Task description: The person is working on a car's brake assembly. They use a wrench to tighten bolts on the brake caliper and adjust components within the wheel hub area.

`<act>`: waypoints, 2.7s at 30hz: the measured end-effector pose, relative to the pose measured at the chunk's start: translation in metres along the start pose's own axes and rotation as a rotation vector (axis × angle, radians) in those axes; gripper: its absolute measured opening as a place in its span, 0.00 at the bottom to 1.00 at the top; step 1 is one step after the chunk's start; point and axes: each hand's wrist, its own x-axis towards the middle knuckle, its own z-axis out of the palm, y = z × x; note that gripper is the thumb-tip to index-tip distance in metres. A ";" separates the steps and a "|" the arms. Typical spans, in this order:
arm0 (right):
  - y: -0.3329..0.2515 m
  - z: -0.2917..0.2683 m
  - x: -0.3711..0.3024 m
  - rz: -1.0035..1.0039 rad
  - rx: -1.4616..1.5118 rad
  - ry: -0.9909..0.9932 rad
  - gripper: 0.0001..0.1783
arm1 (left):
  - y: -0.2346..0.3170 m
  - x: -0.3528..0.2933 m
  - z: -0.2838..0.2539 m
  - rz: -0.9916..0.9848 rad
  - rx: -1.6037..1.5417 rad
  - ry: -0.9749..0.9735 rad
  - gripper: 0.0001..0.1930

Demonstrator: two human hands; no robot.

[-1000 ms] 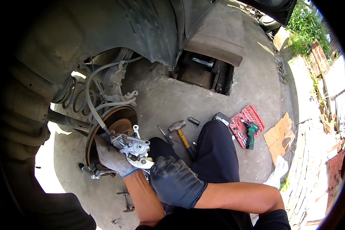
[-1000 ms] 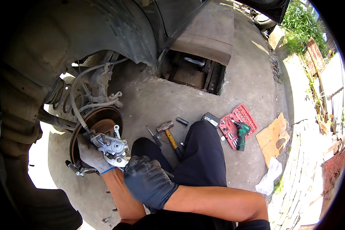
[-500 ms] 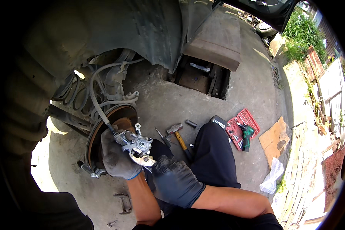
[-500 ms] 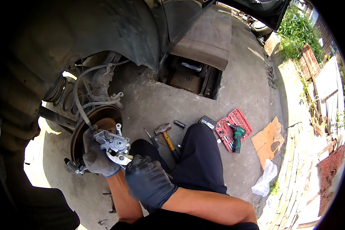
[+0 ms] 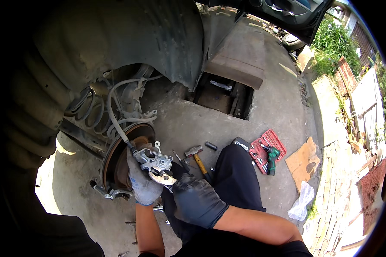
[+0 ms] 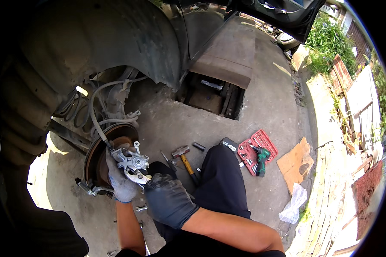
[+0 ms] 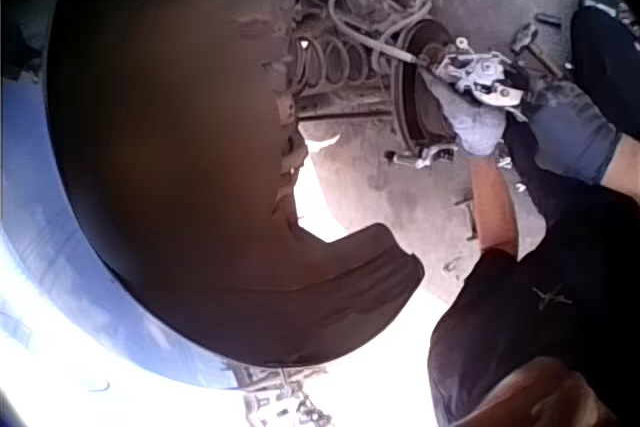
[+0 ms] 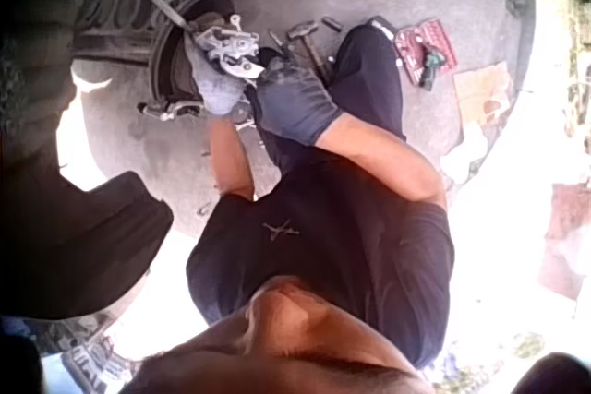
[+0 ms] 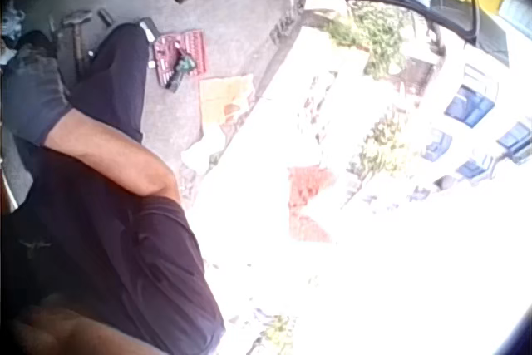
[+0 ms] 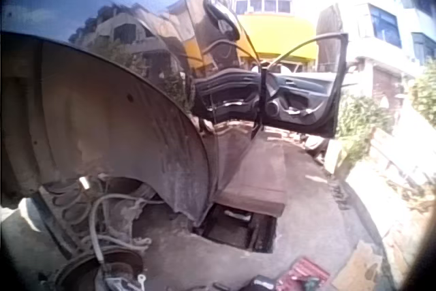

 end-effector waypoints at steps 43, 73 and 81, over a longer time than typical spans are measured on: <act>-0.019 -0.027 0.003 0.419 0.375 -0.015 0.12 | -0.009 0.010 0.070 0.124 0.464 0.403 0.50; 0.084 0.027 0.029 -0.241 1.362 -0.069 0.79 | 0.143 0.008 0.056 -0.182 -0.181 0.236 0.39; 0.004 0.019 0.001 -0.185 0.917 0.279 0.69 | 0.148 -0.074 -0.016 -0.124 -0.194 0.356 0.43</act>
